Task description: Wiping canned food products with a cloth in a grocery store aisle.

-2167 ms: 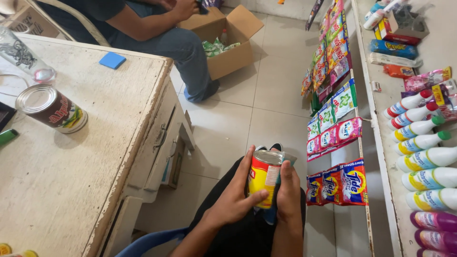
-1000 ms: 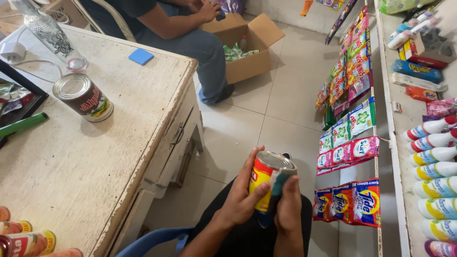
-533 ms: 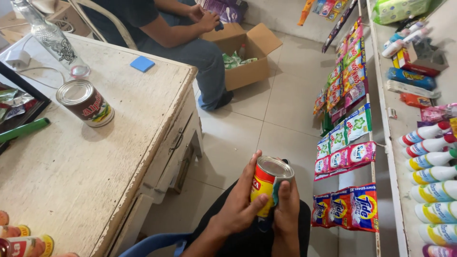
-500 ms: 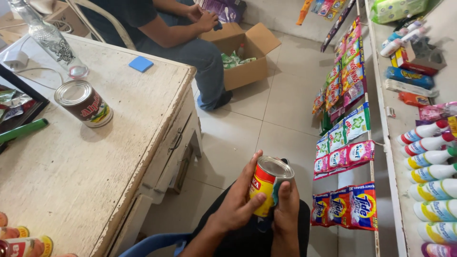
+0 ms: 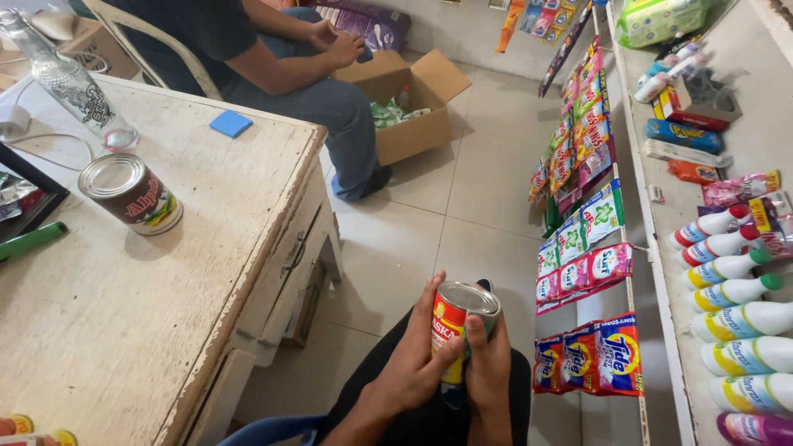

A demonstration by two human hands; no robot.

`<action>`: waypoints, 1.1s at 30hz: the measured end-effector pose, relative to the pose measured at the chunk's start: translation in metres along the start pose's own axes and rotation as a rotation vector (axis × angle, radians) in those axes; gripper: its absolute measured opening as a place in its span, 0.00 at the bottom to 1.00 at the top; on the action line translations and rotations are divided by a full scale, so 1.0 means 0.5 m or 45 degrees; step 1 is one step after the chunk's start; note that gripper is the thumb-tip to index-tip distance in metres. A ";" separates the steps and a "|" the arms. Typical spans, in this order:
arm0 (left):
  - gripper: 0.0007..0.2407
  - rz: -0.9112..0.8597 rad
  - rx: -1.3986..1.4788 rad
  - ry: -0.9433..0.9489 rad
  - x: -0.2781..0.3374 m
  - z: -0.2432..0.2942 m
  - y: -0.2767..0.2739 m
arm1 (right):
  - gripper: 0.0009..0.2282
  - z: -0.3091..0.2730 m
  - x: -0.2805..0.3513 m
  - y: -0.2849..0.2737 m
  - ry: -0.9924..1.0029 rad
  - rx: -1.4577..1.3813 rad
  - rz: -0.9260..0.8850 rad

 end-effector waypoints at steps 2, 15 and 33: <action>0.30 0.010 0.154 -0.008 -0.005 0.005 -0.001 | 0.31 -0.017 0.005 0.003 0.025 -0.046 0.003; 0.27 0.124 0.104 -0.091 -0.007 0.000 0.000 | 0.30 -0.018 0.006 0.013 0.000 0.184 0.043; 0.36 0.154 0.594 -0.229 -0.013 -0.057 0.022 | 0.42 -0.055 0.020 0.006 0.381 -0.083 0.114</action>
Point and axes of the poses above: each hand's wrist, its own x-axis away from the middle knuckle, its own y-axis out of the palm, z = x × y, the point moved 6 cm from there along -x, towards the middle knuckle, and after that the axes turned 7 degrees about y, right-handed, at the moved point
